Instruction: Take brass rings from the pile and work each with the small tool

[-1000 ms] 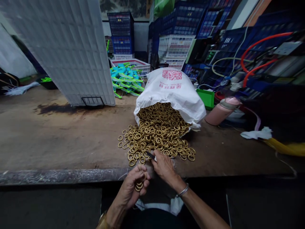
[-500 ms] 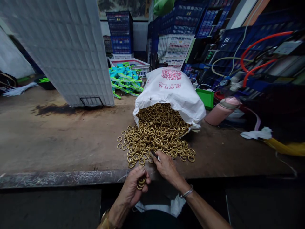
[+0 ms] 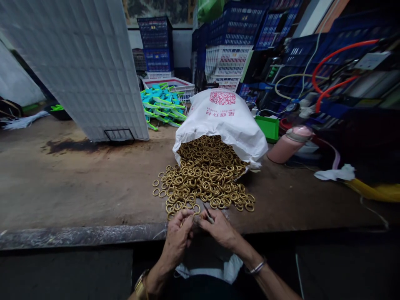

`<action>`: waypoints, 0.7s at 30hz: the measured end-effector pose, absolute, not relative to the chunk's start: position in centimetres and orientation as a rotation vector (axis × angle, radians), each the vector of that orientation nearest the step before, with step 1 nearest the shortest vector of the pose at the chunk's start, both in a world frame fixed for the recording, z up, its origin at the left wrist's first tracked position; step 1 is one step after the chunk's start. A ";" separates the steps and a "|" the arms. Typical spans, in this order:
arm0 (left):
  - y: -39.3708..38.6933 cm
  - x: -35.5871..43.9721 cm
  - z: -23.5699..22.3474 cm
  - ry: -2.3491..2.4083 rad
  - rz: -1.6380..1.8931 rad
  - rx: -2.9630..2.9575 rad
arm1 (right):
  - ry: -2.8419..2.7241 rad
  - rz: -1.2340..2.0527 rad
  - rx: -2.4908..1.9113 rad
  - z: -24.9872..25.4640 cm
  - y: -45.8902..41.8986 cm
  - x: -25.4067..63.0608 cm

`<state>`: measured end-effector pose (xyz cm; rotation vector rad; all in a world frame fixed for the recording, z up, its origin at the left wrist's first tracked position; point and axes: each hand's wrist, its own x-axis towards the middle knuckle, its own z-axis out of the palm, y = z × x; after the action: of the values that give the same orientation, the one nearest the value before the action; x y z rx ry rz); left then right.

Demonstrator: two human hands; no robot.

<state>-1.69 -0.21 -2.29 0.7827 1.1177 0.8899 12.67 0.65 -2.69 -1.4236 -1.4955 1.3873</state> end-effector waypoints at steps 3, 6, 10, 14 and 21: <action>0.0 -1.8 -2.0 1.104 0.892 0.835 | -1.549 1.429 -1.378 -2.4 0.5 12.6; 0.1 -1.9 -1.9 1.057 0.910 0.887 | -1.562 1.374 -1.391 -2.4 0.4 12.6; 0.1 -1.8 -1.7 1.073 0.913 0.887 | -1.520 1.272 -1.414 -2.6 0.4 12.4; -0.1 -1.6 -1.6 1.087 1.000 0.917 | -1.387 1.432 -1.392 -2.2 0.4 12.2; -0.1 -2.5 -3.2 0.985 1.075 1.552 | -1.033 1.794 -1.408 -0.7 0.4 12.2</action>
<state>-2.50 -0.13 -3.19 1.5522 0.9849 1.0747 12.21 0.38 -0.66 -1.4078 -1.0325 1.7938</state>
